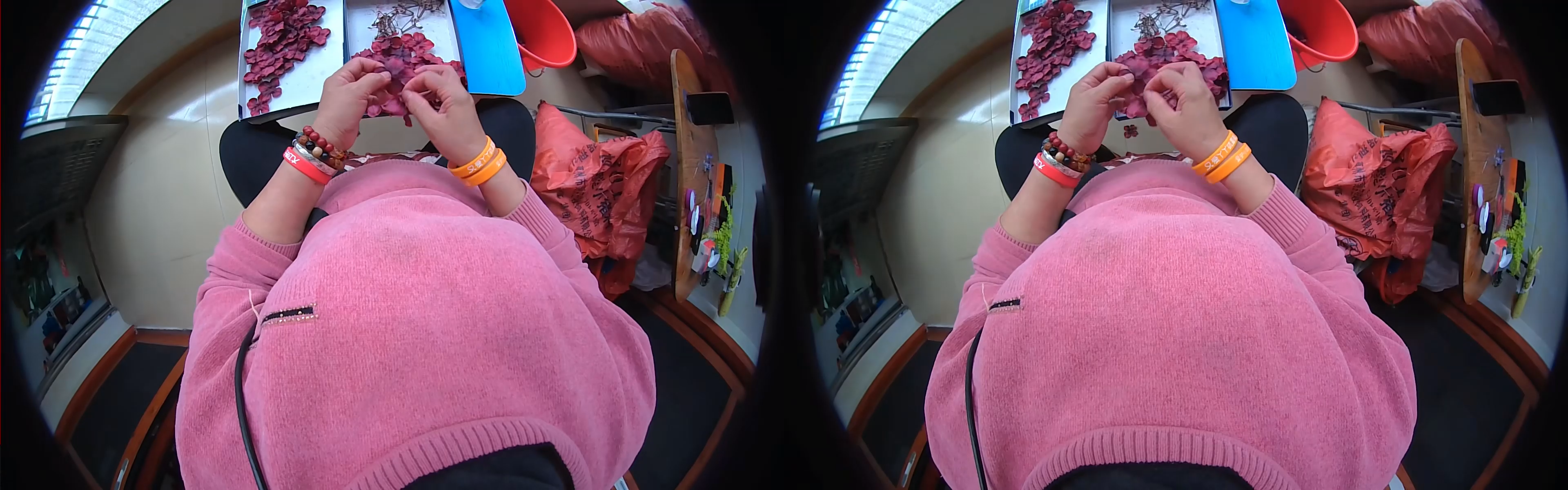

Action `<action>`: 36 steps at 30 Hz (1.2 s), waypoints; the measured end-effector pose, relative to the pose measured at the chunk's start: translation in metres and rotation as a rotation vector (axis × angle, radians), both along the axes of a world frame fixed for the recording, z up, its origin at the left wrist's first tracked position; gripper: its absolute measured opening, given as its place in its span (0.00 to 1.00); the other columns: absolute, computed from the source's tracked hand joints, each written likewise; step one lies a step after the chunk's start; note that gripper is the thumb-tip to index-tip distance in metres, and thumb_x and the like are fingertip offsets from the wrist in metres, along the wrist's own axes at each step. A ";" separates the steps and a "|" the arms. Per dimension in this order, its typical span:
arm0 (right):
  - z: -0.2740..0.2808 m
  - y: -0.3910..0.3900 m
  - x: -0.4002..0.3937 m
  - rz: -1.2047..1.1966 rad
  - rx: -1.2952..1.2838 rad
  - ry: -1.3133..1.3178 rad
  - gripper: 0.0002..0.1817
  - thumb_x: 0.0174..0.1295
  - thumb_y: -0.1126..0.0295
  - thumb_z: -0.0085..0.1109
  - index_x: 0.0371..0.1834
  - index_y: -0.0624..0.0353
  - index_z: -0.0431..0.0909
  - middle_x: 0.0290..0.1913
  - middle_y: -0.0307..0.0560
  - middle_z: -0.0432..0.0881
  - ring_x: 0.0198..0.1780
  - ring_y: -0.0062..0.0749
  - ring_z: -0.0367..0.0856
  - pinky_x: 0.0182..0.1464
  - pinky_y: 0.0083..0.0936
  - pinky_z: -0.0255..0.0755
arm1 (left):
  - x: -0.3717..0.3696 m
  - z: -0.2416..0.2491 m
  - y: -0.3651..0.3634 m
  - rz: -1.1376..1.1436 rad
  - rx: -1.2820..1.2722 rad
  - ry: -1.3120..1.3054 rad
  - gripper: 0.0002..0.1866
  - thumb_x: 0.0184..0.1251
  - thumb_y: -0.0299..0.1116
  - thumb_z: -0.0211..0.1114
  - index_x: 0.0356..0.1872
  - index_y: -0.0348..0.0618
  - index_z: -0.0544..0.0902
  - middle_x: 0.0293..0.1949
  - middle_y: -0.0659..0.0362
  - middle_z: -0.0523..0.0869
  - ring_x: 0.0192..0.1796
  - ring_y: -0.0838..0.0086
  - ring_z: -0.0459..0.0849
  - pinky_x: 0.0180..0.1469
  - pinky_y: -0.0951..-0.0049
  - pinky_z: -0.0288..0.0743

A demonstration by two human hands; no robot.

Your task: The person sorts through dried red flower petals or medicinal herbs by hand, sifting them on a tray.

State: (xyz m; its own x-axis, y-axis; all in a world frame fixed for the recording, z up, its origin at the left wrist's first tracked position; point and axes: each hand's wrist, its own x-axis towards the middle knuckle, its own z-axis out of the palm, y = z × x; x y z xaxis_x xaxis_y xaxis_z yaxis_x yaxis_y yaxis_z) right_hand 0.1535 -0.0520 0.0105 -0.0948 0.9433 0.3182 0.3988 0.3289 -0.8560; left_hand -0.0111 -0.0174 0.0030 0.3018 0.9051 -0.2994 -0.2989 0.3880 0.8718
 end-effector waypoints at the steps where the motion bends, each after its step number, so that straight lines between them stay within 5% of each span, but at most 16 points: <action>1: 0.006 -0.002 0.001 0.036 0.062 -0.061 0.04 0.56 0.74 0.60 0.31 0.63 0.77 0.42 0.46 0.76 0.46 0.25 0.74 0.44 0.18 0.70 | -0.002 -0.001 0.002 0.005 0.011 -0.006 0.04 0.63 0.28 0.59 0.38 0.41 0.78 0.32 0.61 0.83 0.33 0.78 0.81 0.38 0.79 0.73; 4: 0.006 -0.004 0.002 0.057 -0.012 -0.009 0.04 0.56 0.74 0.60 0.29 0.64 0.77 0.41 0.46 0.76 0.50 0.29 0.73 0.46 0.19 0.69 | -0.005 -0.002 0.004 -0.009 -0.007 -0.056 0.04 0.64 0.28 0.59 0.38 0.42 0.78 0.33 0.62 0.82 0.34 0.78 0.81 0.39 0.79 0.72; 10: 0.008 -0.004 0.003 0.122 -0.364 0.304 0.04 0.59 0.74 0.58 0.32 0.63 0.77 0.32 0.35 0.77 0.35 0.15 0.73 0.37 0.12 0.67 | 0.001 0.000 -0.002 0.023 -0.011 -0.025 0.05 0.61 0.30 0.62 0.36 0.44 0.79 0.29 0.65 0.82 0.29 0.82 0.80 0.33 0.82 0.70; 13: 0.013 -0.004 -0.001 0.043 -0.351 0.366 0.04 0.58 0.73 0.57 0.32 0.62 0.75 0.26 0.35 0.76 0.28 0.12 0.72 0.31 0.12 0.69 | 0.000 -0.002 -0.003 0.005 0.021 0.018 0.05 0.61 0.31 0.63 0.36 0.44 0.79 0.28 0.66 0.82 0.29 0.83 0.80 0.32 0.83 0.68; 29: 0.011 -0.002 0.001 0.019 -0.324 0.282 0.05 0.61 0.72 0.56 0.32 0.62 0.76 0.26 0.32 0.75 0.28 0.11 0.69 0.29 0.11 0.65 | 0.002 -0.002 -0.005 -0.034 0.159 0.096 0.06 0.61 0.30 0.63 0.37 0.42 0.79 0.29 0.65 0.83 0.29 0.85 0.79 0.30 0.85 0.66; 36: 0.009 -0.002 0.001 -0.005 -0.280 0.273 0.05 0.62 0.72 0.56 0.34 0.62 0.76 0.27 0.30 0.75 0.28 0.10 0.69 0.31 0.10 0.65 | 0.003 0.003 -0.006 -0.033 0.150 0.121 0.06 0.64 0.28 0.60 0.38 0.38 0.79 0.31 0.63 0.82 0.30 0.83 0.78 0.36 0.83 0.71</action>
State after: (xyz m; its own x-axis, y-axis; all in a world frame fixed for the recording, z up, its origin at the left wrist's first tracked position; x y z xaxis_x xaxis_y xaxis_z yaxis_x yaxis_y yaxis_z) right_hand 0.1549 -0.0536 0.0199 -0.0377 0.9974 0.0617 0.1454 0.0666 -0.9871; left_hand -0.0082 -0.0234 0.0058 0.3022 0.9325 -0.1979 -0.1778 0.2591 0.9493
